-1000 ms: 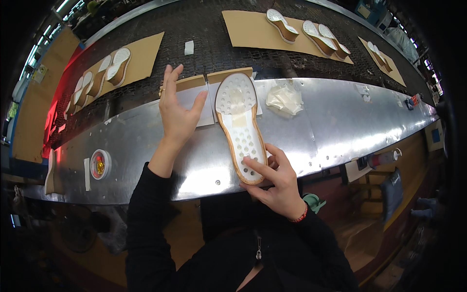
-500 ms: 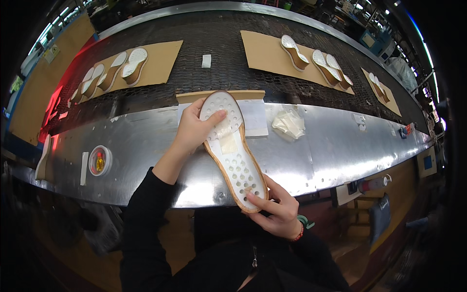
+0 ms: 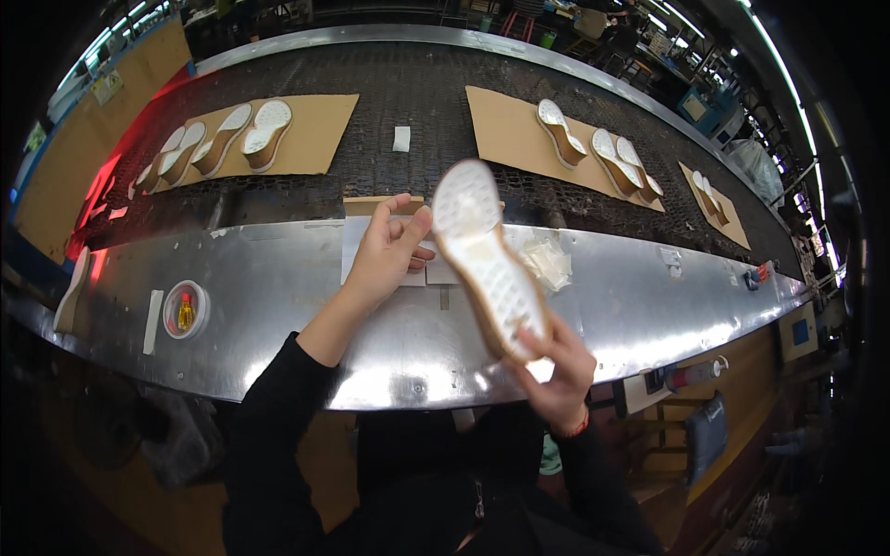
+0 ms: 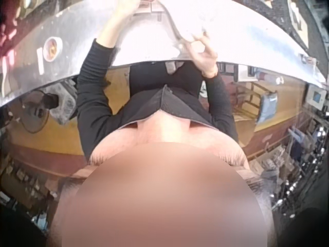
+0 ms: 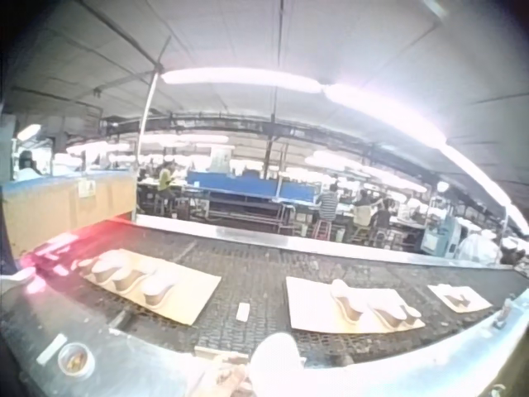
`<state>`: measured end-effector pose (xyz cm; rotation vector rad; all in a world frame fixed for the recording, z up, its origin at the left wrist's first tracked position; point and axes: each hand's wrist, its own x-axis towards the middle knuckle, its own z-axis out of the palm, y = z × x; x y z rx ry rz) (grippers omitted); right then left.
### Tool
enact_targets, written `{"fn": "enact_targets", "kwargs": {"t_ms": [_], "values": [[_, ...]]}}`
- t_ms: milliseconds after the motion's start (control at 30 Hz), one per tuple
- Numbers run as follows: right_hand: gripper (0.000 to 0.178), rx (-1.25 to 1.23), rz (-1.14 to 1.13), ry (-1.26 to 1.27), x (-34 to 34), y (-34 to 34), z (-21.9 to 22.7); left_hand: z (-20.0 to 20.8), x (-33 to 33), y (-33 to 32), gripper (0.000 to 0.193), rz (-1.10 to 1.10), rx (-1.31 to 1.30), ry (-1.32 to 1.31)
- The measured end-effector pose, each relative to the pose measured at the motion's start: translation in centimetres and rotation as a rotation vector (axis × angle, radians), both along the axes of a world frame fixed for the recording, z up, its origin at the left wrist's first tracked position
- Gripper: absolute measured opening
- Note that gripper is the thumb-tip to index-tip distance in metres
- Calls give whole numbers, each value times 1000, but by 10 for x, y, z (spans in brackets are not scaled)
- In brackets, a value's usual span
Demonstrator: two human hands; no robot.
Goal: The person applies small white adhesive pads to the top surface of shoe insoles on a metal workbench. They pick up insoles from a conveyor, place them on the bench, press the pads into place, and then move the finished insoles aside.
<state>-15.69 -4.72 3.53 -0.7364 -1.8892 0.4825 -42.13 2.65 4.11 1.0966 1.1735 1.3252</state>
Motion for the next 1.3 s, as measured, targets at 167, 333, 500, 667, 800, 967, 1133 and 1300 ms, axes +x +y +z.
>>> {"fn": "enact_targets", "kwargs": {"t_ms": [167,333,500,667,800,967,1133,1300], "values": [[32,42,-168,157,0,105,15,-2,-2,-1,70,31,92,31],[29,13,-174,222,-29,163,43,-2,-8,1,64,-47,47,6],[40,268,31,-111,-64,101,40,8,-3,-7,64,-120,-92,-391],[37,-129,158,-6,-30,156,33,17,-21,-29,73,-119,-116,-171],[51,-159,-442,-119,40,283,22,15,-86,-55,67,-361,-83,-101],[81,-207,-808,-332,101,374,-14,1,-147,-80,54,-577,-307,-58],[85,-209,-867,-410,95,424,-39,-5,-155,-86,47,-457,-276,-71],[62,-348,-800,-311,83,450,-52,-2,-155,-84,56,-288,-191,-310]]}}
